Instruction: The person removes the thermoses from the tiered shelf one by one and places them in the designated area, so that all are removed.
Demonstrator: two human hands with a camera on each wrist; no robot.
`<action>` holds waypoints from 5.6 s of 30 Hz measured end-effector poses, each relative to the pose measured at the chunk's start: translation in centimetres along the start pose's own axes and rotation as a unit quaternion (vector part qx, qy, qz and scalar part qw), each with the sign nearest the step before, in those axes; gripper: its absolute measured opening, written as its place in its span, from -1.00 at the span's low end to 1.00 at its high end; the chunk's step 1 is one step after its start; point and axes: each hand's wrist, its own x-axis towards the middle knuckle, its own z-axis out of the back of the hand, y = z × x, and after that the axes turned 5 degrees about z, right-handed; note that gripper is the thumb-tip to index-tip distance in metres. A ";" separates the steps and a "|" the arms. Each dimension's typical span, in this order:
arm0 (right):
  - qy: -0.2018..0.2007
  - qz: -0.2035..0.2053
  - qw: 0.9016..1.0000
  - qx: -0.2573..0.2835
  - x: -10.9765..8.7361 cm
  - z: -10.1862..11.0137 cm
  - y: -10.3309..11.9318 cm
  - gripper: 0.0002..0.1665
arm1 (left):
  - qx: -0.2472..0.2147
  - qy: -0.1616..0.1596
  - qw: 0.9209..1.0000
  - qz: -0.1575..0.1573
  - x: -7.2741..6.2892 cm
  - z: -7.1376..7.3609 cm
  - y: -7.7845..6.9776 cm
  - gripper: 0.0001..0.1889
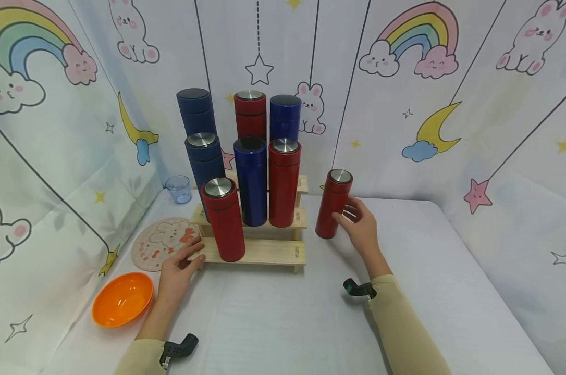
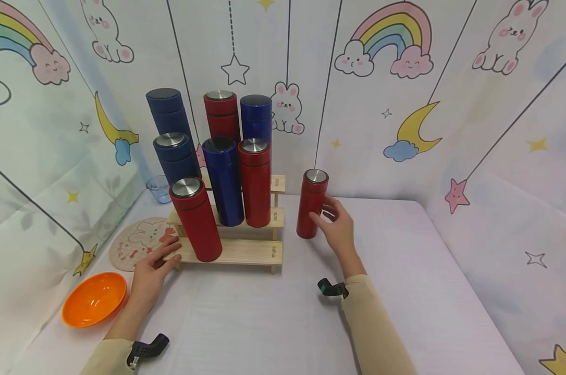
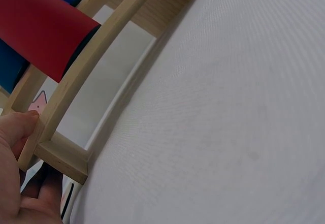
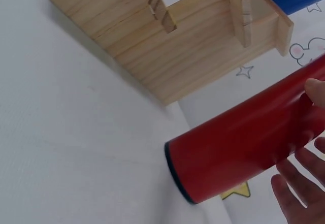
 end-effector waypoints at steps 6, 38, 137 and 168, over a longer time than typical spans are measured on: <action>-0.012 0.012 1.000 0.011 0.4 0.5 1.4 -0.25 | -0.001 0.000 1.000 -0.003 0.0 0.0 -0.1 -0.63; -0.069 0.078 0.994 0.019 1.2 1.9 7.0 -0.31 | 0.002 0.007 1.000 0.002 0.0 0.1 -0.1 -0.62; 0.095 0.107 0.985 0.099 0.6 -6.4 10.5 -0.28 | 0.008 -0.002 0.998 -0.059 0.0 -0.4 -0.3 -0.68; 0.103 0.060 0.988 0.098 1.0 -8.3 10.0 -0.24 | 0.011 0.001 0.998 -0.056 0.1 -0.4 0.0 -0.67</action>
